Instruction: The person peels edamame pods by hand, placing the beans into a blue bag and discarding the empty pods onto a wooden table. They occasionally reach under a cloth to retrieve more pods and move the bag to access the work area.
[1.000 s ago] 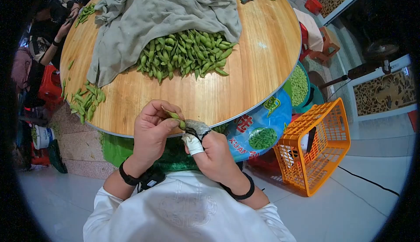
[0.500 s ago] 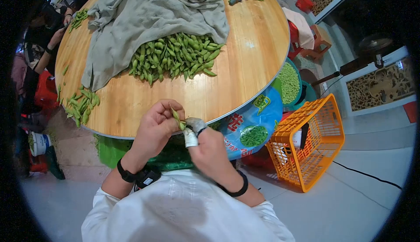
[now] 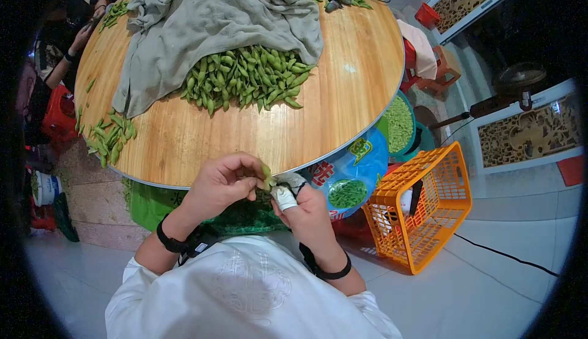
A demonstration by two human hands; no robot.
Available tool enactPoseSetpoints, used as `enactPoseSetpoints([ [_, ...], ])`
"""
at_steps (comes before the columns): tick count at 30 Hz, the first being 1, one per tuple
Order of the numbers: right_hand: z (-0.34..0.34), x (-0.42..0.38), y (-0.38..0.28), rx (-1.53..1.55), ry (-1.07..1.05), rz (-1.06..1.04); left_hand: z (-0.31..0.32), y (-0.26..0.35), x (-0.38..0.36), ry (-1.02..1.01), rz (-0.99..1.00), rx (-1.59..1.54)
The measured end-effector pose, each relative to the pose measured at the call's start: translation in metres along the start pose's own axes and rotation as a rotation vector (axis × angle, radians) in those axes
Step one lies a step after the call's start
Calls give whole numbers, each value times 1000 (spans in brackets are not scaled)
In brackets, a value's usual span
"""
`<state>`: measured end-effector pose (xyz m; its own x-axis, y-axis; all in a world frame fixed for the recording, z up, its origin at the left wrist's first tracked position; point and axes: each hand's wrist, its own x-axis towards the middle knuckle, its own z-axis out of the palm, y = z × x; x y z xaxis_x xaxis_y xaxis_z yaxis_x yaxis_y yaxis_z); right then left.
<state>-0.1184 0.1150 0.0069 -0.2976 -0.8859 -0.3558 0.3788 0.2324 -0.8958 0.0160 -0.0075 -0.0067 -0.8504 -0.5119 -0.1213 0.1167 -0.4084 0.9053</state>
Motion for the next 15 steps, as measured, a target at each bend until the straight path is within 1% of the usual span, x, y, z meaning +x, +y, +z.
enactPoseSetpoints([
  [2, 2, 0, 6, -341, 57, -179, 1, -7, 0, -9, 56, 37],
  [3, 3, -1, 5, -342, 58, -180, 2, -6, -1, -11, 57, 38],
  [6, 3, 0, 6, -724, 97, -342, 2, 0, -1, 50, 47, 35],
  [8, 5, -3, 0, -735, 66, -340, -5, 1, -1, 181, -23, -74],
  [10, 9, -4, -5, -745, 35, -338, -5, 1, -2, 181, -37, -95],
  [12, 13, -3, -6, -669, 72, -404, -5, -1, -1, 179, -55, -115],
  [13, 13, -3, -7, -668, 75, -399, -5, -3, -1, 164, -29, -110],
  [15, 11, -2, -11, -725, -44, -445, -4, -3, -1, 146, -7, -105],
])
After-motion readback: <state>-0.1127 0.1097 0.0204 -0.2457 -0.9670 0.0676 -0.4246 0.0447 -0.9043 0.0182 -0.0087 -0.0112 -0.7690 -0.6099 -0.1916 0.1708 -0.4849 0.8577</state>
